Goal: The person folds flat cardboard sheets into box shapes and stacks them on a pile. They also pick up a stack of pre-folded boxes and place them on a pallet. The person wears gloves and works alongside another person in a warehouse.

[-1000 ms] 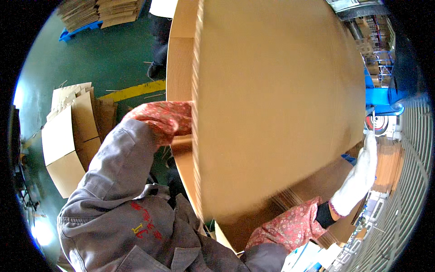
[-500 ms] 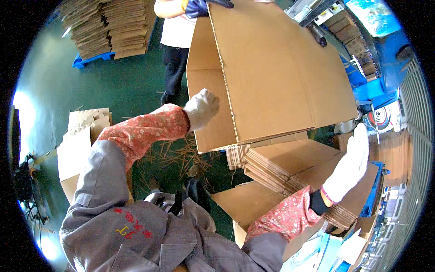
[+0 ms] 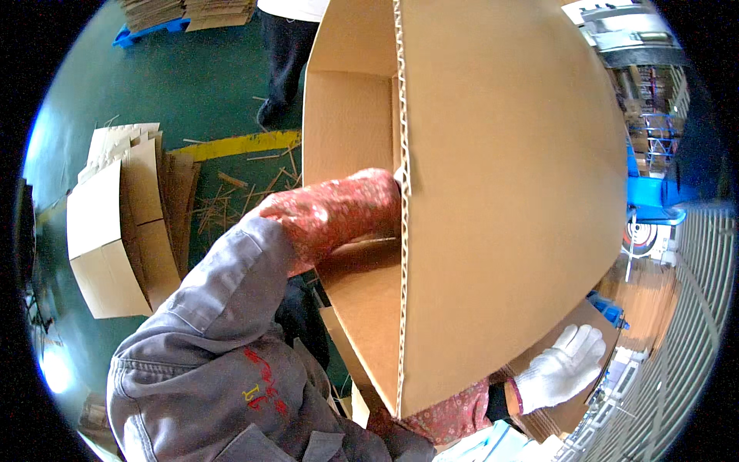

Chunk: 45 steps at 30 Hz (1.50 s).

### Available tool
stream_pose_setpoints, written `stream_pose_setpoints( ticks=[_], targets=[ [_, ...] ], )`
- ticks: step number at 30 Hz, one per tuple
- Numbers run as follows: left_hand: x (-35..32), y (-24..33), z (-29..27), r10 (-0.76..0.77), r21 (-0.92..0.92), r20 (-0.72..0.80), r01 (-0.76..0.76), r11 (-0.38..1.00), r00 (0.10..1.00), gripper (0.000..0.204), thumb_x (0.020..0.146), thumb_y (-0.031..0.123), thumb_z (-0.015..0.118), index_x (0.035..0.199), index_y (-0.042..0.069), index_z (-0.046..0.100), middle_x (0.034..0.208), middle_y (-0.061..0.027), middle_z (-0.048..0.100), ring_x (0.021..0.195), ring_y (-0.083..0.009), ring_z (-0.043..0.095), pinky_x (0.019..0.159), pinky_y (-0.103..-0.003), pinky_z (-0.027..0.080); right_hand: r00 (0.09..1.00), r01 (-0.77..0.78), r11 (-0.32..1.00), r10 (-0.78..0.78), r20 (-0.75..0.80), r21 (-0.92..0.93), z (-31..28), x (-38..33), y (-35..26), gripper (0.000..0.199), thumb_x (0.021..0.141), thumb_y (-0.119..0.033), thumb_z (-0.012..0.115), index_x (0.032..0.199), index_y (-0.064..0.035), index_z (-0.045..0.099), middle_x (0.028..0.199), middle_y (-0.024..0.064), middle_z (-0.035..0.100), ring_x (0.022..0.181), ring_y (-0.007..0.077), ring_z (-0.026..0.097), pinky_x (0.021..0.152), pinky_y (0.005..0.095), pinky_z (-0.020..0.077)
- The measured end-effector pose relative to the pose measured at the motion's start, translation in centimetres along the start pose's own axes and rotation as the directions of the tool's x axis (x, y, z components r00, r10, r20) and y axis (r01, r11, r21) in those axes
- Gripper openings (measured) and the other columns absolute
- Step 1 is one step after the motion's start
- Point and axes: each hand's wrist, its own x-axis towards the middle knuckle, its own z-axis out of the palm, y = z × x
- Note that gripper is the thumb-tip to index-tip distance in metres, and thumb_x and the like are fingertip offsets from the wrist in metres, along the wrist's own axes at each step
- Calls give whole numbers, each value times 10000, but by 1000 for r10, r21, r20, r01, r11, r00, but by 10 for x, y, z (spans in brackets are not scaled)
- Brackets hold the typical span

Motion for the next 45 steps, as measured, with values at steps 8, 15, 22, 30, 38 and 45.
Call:
stream_pose_setpoints(
  ticks=[8, 15, 22, 30, 38, 45],
  targets=[
    [-111, -157, -95, -351, -22, -162, 353, 936, 922, 323, 791, 271, 626, 1043, 69, 637, 1080, -120, 593, 1060, -299, 547, 917, -417, 455, 834, -157, 923, -65, -547, -350, 27, -3, 21, 530, 1020, -409, 325, 1316, 6, 468, 1319, 114, 529, 1214, 233, 508, 1039, 393, 394],
    [-364, -140, -143, -653, 3, 81, 655, 756, 753, 233, 803, 188, 594, 963, 21, 627, 958, -144, 588, 955, -321, 566, 818, -453, 469, 771, 182, 901, -379, -512, -393, 16, 1, 21, 431, 1004, -297, 419, 1261, 26, 543, 1278, 170, 597, 1216, 330, 545, 1059, 508, 384],
    [-486, -44, -139, -439, -147, 811, 861, 486, 387, 325, 858, 379, 519, 984, 145, 706, 987, -144, 694, 973, -354, 652, 844, -430, 518, 897, -89, -364, -433, 84, -927, -2, 2, 17, 218, 944, -77, 467, 1118, 39, 530, 1195, 189, 546, 1151, 331, 523, 991, 465, 444],
    [-395, -43, -235, -544, -450, 671, 860, 241, 503, 643, 841, 440, 630, 1341, 48, 530, 1213, -179, 645, 1154, -335, 598, 998, -383, 447, 640, 293, 873, -482, -599, -390, -23, 56, 37, 357, 956, -174, 510, 1289, -78, 426, 1206, 102, 535, 1051, 251, 554, 877, 404, 478],
    [-367, -48, -299, -580, -755, 204, 504, 420, 789, 977, 736, 677, 671, 1387, -15, 442, 1359, -243, 510, 1270, -367, 491, 1073, -414, 375, 738, 68, 914, -316, -596, -400, -73, 103, 64, 918, 909, -735, 278, 1551, -95, 130, 1616, 113, 126, 1484, 273, 112, 1172, 469, 55],
    [-361, -19, -341, -376, -773, 100, 310, 554, 921, 976, 760, 676, 646, 1371, -55, 433, 1340, -262, 510, 1249, -396, 496, 1062, -445, 386, 788, 120, 972, -216, -576, -200, -55, 125, 85, 799, 931, -637, 356, 1507, -93, 248, 1576, 111, 193, 1451, 280, 169, 1159, 450, 131]
  ],
)
